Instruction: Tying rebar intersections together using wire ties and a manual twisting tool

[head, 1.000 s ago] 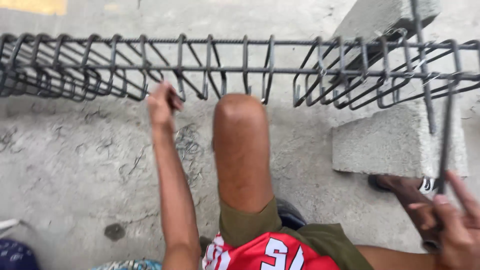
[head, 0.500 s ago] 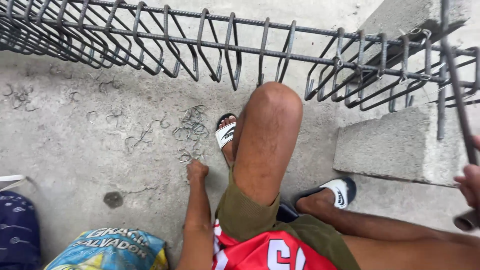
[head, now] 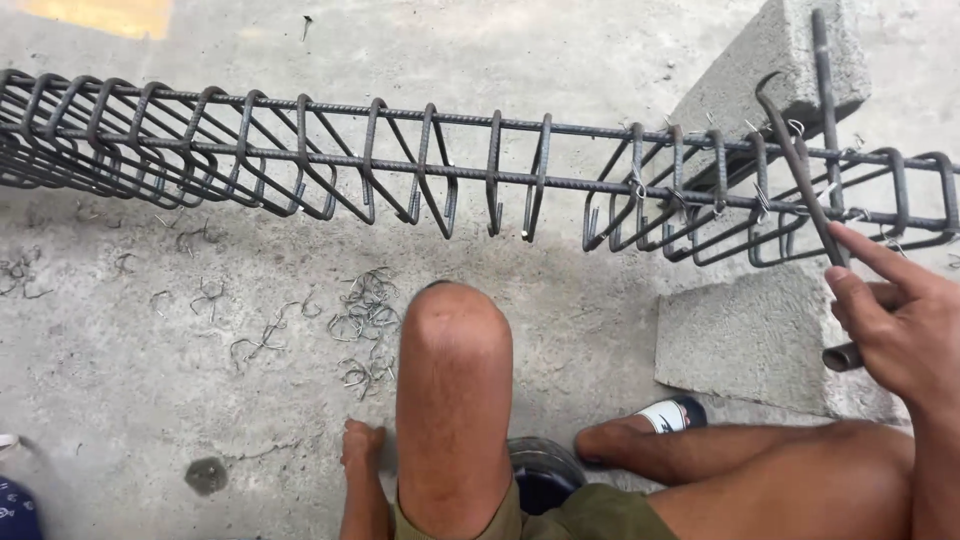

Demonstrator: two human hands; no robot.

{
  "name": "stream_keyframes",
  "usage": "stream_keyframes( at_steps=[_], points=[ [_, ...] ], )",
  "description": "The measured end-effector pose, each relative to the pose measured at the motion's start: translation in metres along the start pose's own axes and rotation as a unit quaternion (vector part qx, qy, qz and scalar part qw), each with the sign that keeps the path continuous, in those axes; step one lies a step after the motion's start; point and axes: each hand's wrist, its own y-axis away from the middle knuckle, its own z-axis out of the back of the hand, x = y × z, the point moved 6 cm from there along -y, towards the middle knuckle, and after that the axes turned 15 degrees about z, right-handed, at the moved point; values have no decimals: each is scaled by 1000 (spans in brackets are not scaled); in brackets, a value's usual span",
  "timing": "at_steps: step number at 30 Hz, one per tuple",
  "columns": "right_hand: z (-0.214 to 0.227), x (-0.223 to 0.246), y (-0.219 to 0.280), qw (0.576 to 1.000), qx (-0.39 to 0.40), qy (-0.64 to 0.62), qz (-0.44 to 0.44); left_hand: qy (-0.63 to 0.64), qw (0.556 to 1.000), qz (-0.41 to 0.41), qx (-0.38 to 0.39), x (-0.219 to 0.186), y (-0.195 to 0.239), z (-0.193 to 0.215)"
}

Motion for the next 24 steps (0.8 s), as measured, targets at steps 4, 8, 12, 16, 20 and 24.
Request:
stream_keyframes(
  at_steps=[4, 8, 12, 16, 20, 24],
  points=[
    [-7, -4, -4, 1000, 10, 6, 12, 7, 1000, -21, -3, -8, -6, -3],
    [-3, 1, 11, 999, -7, 27, -27, 70, 994, -86, -15, -35, -13, 1],
    [0, 11, 5, 995, -9, 97, -27, 79, 994, -69, 8, -61, -5, 13],
    [0, 17, 2, 996, -19, 81, -20, 64, 995, -78, -16, -89, -5, 18],
    [4, 32, -4, 987, 1, 159, -13, 90, 987, -120, -50, -115, -4, 26],
    [3, 41, -4, 985, 12, 168, -34, 35, 980, -181, -79, -133, -12, 28]
  ],
)
